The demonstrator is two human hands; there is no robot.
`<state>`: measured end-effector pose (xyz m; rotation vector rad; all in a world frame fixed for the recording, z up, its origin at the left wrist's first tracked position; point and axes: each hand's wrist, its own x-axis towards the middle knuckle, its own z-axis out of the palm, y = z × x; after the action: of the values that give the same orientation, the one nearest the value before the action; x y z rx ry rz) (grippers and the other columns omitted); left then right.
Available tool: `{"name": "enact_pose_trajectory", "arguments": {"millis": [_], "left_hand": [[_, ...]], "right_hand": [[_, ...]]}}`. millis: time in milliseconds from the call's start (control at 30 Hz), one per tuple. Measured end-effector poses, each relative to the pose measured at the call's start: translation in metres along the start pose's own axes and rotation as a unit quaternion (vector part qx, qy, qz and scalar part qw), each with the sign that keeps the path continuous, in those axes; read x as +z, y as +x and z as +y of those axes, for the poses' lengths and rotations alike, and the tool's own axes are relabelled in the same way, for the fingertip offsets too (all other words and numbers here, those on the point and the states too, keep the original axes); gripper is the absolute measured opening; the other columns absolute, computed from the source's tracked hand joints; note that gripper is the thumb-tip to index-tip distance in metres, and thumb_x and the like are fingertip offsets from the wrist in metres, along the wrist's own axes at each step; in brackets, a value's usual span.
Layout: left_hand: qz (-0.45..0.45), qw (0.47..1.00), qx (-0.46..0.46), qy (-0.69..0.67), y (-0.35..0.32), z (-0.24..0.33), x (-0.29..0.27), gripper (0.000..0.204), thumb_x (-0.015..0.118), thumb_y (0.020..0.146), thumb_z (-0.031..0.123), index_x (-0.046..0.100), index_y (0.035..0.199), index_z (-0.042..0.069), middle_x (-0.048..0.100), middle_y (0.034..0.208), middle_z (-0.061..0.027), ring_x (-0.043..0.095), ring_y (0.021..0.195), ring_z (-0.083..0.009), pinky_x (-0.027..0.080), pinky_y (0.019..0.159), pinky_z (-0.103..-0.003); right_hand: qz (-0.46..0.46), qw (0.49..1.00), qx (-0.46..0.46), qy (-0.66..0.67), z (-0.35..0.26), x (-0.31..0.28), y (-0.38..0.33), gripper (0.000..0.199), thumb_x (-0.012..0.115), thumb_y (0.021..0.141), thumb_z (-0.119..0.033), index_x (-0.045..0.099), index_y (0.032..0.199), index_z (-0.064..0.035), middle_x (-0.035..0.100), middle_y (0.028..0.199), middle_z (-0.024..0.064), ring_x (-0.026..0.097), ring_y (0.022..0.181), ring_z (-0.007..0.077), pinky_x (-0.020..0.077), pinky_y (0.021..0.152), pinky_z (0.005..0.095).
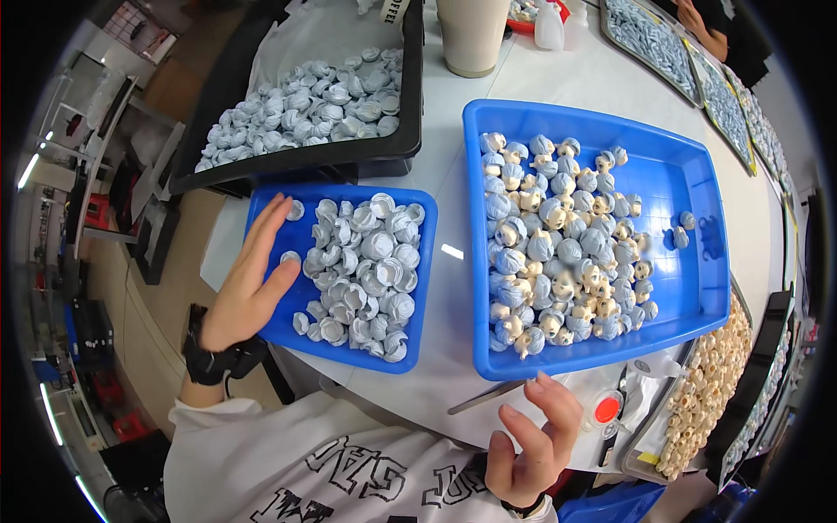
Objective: The person assembles small doll heads by inserting a white plastic piece into the neck socket of a blue-haired doll head. They pick up the parts from blue trays, fit them together by hand, and place the assembled heads into a larger blue tray. Later, they use tweezers to pick up a small white component from a plastic bag.
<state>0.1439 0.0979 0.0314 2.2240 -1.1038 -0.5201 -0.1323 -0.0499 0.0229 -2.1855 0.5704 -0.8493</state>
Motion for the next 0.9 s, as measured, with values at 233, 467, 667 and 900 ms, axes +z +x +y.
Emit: {"name": "enact_pose_trajectory", "arguments": {"millis": [233, 467, 667, 900], "left_hand": [[-0.004, 1.0, 0.023, 0.018, 0.014, -0.009, 0.009, 0.055, 0.058, 0.076, 0.018, 0.036, 0.125, 0.004, 0.032, 0.126, -0.0142, 0.031, 0.119, -0.0267, 0.024, 0.099, -0.035], [0.01, 1.0, 0.013, 0.018, -0.003, -0.003, 0.013, 0.058, 0.065, 0.072, 0.016, 0.038, 0.121, 0.003, 0.035, 0.119, -0.015, 0.037, 0.112, -0.0295, 0.028, 0.097, -0.035], [-0.043, 0.997, 0.062, 0.031, 0.004, -0.01, 0.007, 0.059, 0.065, 0.072, 0.017, 0.037, 0.122, 0.003, 0.035, 0.124, -0.0158, 0.036, 0.114, -0.0294, 0.028, 0.097, -0.036], [-0.017, 0.994, 0.066, 0.081, -0.016, -0.008, 0.019, 0.05, 0.064, 0.072, 0.016, 0.043, 0.116, 0.003, 0.036, 0.123, -0.0153, 0.034, 0.114, -0.0313, 0.029, 0.095, -0.037]], "right_hand": [[0.006, 0.999, 0.0, 0.039, 0.005, 0.0, -0.005, 0.024, 0.053, 0.065, -0.003, 0.059, 0.088, -0.0023, 0.055, 0.095, 0.0177, 0.053, 0.088, 0.0328, 0.0423, 0.077, 0.0422], [-0.017, 0.996, -0.019, 0.089, 0.006, -0.003, -0.006, 0.024, 0.052, 0.064, 0.001, 0.059, 0.087, -0.0021, 0.057, 0.089, 0.0156, 0.055, 0.08, 0.0308, 0.0444, 0.071, 0.0372], [-0.03, 0.996, -0.032, 0.082, 0.0, -0.004, -0.008, 0.024, 0.052, 0.064, 0.003, 0.059, 0.087, -0.0017, 0.057, 0.087, 0.0148, 0.056, 0.077, 0.0298, 0.0456, 0.068, 0.0349], [-0.02, 0.997, -0.014, 0.067, -0.005, -0.002, -0.02, 0.026, 0.053, 0.062, 0.005, 0.059, 0.087, -0.0011, 0.058, 0.085, 0.014, 0.057, 0.076, 0.0289, 0.046, 0.066, 0.0343]]}}
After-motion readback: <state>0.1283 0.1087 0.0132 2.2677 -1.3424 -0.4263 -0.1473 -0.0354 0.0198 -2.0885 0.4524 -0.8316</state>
